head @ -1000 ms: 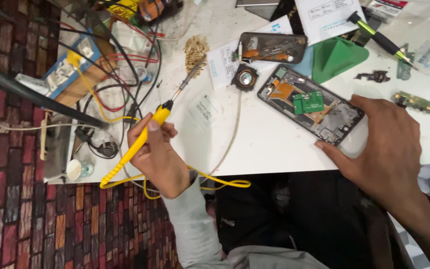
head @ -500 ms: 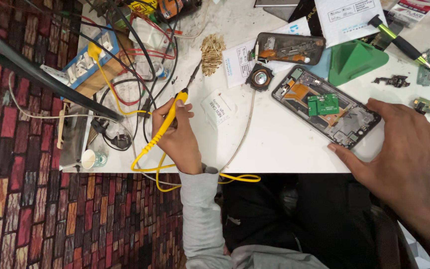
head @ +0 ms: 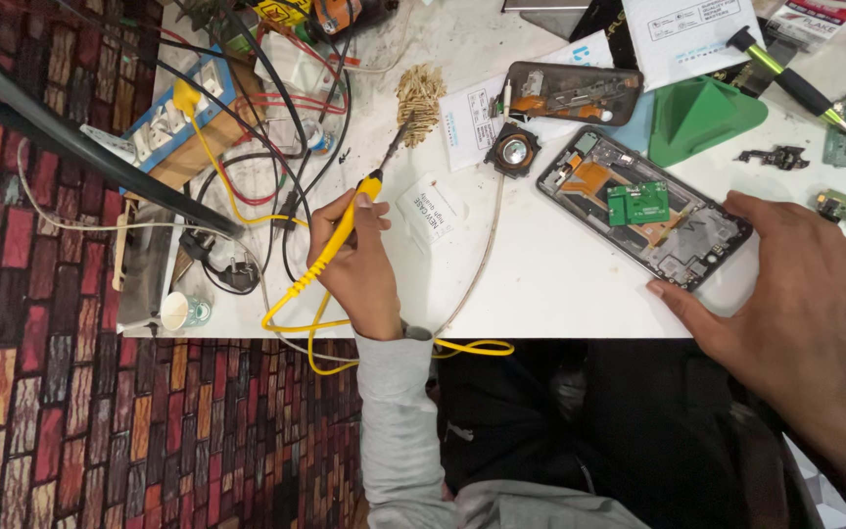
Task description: The person uses a yellow soldering iron to work on the internal circuit board of a disassembled smartphone. They repeatedly apply the hot tip to various points on the green motherboard while holding the phone steady with their other hand.
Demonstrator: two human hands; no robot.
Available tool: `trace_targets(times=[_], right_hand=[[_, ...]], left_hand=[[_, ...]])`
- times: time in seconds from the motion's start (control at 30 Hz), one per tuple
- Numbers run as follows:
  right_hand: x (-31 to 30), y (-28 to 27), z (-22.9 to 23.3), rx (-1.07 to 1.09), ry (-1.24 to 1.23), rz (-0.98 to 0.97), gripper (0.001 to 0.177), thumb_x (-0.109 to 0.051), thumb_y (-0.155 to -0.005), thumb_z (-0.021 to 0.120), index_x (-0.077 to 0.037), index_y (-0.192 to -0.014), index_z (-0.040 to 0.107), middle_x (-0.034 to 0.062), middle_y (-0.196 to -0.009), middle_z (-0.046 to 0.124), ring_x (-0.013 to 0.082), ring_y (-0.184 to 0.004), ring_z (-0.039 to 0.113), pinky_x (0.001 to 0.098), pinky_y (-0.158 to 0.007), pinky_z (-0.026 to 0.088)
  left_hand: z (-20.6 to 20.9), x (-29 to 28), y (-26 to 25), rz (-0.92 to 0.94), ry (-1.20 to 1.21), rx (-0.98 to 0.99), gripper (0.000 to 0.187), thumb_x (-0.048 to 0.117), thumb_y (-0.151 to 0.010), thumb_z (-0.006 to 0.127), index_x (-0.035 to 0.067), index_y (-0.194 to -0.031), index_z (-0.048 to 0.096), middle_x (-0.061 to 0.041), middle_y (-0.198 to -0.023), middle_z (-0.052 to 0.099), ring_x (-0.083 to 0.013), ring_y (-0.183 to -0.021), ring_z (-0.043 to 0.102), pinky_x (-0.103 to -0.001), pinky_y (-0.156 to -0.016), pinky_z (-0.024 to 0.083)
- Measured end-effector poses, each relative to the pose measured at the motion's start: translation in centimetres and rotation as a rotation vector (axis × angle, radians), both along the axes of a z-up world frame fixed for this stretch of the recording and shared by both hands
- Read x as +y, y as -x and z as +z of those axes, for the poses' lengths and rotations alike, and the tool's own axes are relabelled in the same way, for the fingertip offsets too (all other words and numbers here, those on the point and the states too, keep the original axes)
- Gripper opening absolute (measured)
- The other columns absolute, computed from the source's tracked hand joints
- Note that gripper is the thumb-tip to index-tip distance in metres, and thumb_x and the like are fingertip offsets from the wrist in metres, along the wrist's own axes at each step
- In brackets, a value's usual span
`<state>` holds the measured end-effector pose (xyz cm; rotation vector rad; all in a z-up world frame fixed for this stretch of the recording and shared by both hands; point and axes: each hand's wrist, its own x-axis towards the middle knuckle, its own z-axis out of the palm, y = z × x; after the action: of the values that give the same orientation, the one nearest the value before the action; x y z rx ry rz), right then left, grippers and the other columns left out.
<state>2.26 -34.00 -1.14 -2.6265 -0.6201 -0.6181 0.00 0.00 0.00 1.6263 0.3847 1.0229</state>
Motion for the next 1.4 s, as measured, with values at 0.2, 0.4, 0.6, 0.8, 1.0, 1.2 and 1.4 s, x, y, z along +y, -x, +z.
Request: trace_targets(times=[0.2, 0.4, 0.6, 0.8, 1.0, 1.2, 1.4], right_hand=[[0.4, 0.0, 0.7, 0.063, -0.138, 0.021, 0.084, -0.038, -0.071, 0.091, 0.003, -0.136, 0.057, 0.0192, -0.126, 0.063, 0.0354, -0.12, 0.058, 0.0469, -0.103, 0.043], [0.2, 0.1, 0.7, 0.078, -0.205, 0.039, 0.081, -0.036, -0.071, 0.09, 0.001, -0.134, 0.056, 0.0199, -0.128, 0.063, 0.039, -0.125, 0.055, 0.0506, -0.105, 0.041], [0.1, 0.0, 0.2, 0.018, -0.212, 0.033, 0.084, -0.04, -0.074, 0.09, 0.002, -0.138, 0.055, 0.021, -0.131, 0.06, 0.0402, -0.127, 0.054, 0.051, -0.11, 0.04], [0.0, 0.2, -0.3, -0.015, -0.218, -0.006, 0.09, -0.05, -0.071, 0.092, 0.002, -0.136, 0.057, 0.0228, -0.126, 0.06, 0.0407, -0.124, 0.054, 0.0511, -0.108, 0.04], [0.0, 0.2, -0.5, -0.016, -0.216, -0.007, 0.091, -0.053, -0.07, 0.091, 0.002, -0.135, 0.057, 0.0215, -0.124, 0.06, 0.0396, -0.122, 0.054, 0.0503, -0.106, 0.041], [-0.1, 0.1, -0.2, -0.021, -0.209, -0.005, 0.091, -0.053, -0.071, 0.09, 0.002, -0.136, 0.057, 0.0198, -0.123, 0.06, 0.0388, -0.121, 0.054, 0.0496, -0.106, 0.041], [-0.2, 0.0, -0.2, -0.007, -0.213, 0.006, 0.09, -0.053, -0.072, 0.09, 0.002, -0.136, 0.057, 0.0199, -0.124, 0.059, 0.0389, -0.12, 0.053, 0.0501, -0.104, 0.041]], left_hand=[[1.2, -1.1, 1.0, 0.002, 0.008, -0.078, 0.022, 0.012, -0.105, 0.064, -0.006, -0.117, 0.062, -0.015, -0.098, 0.071, -0.0167, -0.084, 0.069, -0.03, -0.077, 0.057], [0.8, -5.8, 6.2, -0.07, -0.126, -0.067, 0.025, 0.013, -0.109, 0.06, -0.008, -0.121, 0.057, -0.019, -0.101, 0.07, -0.0223, -0.088, 0.07, -0.035, -0.086, 0.06], [-2.1, -12.8, 10.2, -0.136, -0.117, 0.032, 0.023, 0.004, -0.101, 0.062, -0.008, -0.12, 0.057, -0.024, -0.099, 0.074, -0.0263, -0.087, 0.075, -0.037, -0.085, 0.063], [-3.6, -17.2, 11.0, -0.1, -0.252, 0.073, 0.019, 0.0, -0.097, 0.067, -0.005, -0.115, 0.06, -0.022, -0.099, 0.077, -0.0251, -0.086, 0.079, -0.034, -0.082, 0.064], [-4.0, -17.0, 8.8, -0.235, -0.361, 0.029, 0.025, -0.006, -0.094, 0.072, -0.002, -0.115, 0.059, -0.02, -0.098, 0.076, -0.0251, -0.089, 0.079, -0.031, -0.081, 0.063], [-3.9, -16.3, 8.3, -0.34, -0.381, 0.082, 0.026, -0.006, -0.095, 0.069, -0.002, -0.118, 0.056, -0.02, -0.1, 0.074, -0.0243, -0.087, 0.078, -0.03, -0.077, 0.063], [-4.3, -16.4, 8.0, -0.297, -0.366, 0.101, 0.027, -0.005, -0.096, 0.068, -0.003, -0.119, 0.054, -0.02, -0.099, 0.074, -0.023, -0.087, 0.079, -0.03, -0.077, 0.063]])
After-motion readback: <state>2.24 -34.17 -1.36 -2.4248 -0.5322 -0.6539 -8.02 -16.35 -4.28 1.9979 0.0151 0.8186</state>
